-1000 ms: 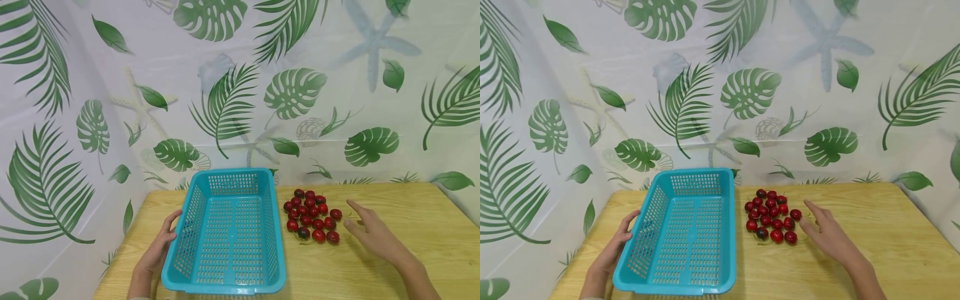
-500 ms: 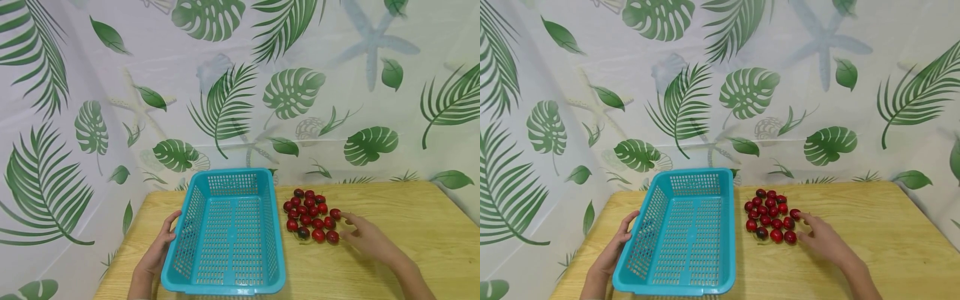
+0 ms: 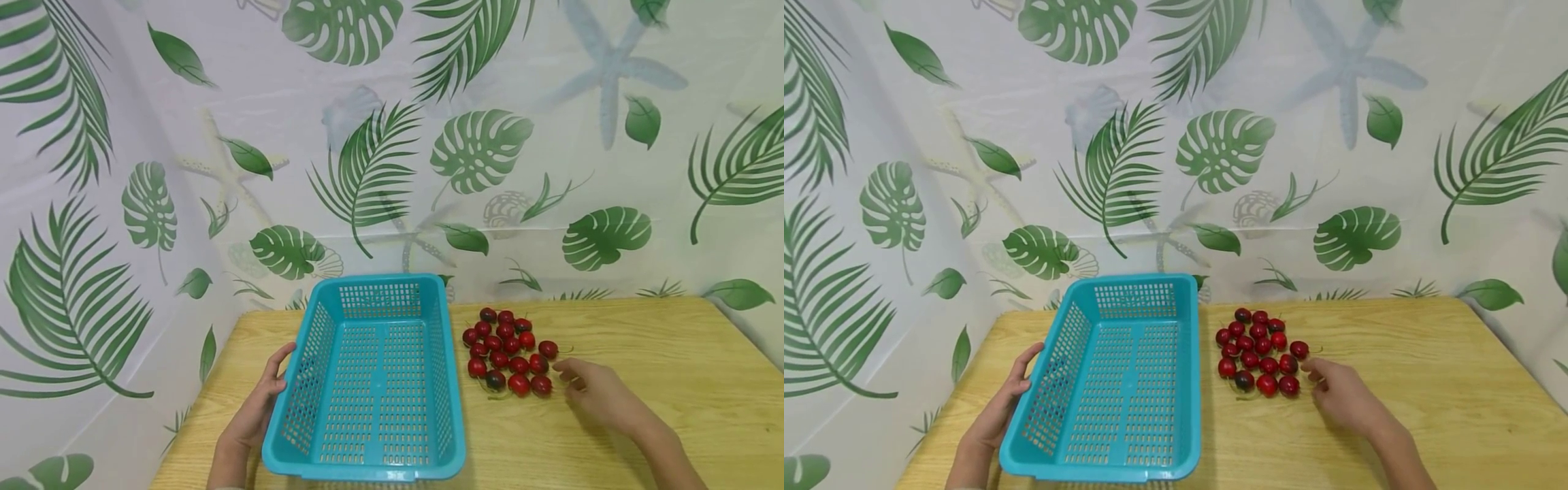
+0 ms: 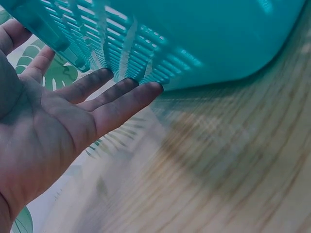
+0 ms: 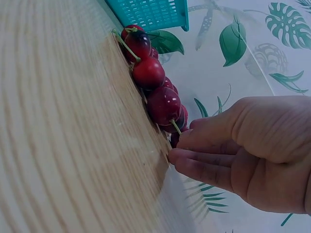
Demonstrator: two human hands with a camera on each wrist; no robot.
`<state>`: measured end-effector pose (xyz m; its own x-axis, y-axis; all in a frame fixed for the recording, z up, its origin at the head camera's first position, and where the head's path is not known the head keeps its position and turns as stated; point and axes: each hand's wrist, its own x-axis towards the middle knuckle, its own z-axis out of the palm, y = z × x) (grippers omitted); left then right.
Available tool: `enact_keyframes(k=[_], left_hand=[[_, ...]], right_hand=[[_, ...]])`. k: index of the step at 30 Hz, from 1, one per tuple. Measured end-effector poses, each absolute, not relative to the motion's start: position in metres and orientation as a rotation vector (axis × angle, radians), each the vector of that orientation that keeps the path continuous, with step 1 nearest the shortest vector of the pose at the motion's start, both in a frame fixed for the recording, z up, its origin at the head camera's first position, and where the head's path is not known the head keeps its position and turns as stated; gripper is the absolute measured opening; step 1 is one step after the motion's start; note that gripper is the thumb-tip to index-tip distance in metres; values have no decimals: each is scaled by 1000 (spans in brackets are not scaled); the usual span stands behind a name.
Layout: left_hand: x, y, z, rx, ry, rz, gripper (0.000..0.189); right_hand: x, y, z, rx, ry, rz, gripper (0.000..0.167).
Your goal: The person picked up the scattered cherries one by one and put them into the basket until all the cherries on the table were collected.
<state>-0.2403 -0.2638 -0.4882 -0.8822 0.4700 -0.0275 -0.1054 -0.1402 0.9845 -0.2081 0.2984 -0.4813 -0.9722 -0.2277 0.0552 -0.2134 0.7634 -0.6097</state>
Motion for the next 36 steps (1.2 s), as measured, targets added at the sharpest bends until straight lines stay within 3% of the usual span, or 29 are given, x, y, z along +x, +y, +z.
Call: enact_keyframes(k=[15, 36], left_hand=[[-241, -264, -488, 407, 1776, 2071, 58], [-240, -263, -488, 369, 1792, 2071, 60]], right_hand=[[-210, 300, -478, -340, 3000, -959, 13], [-206, 304, -478, -232, 3009, -922, 10]])
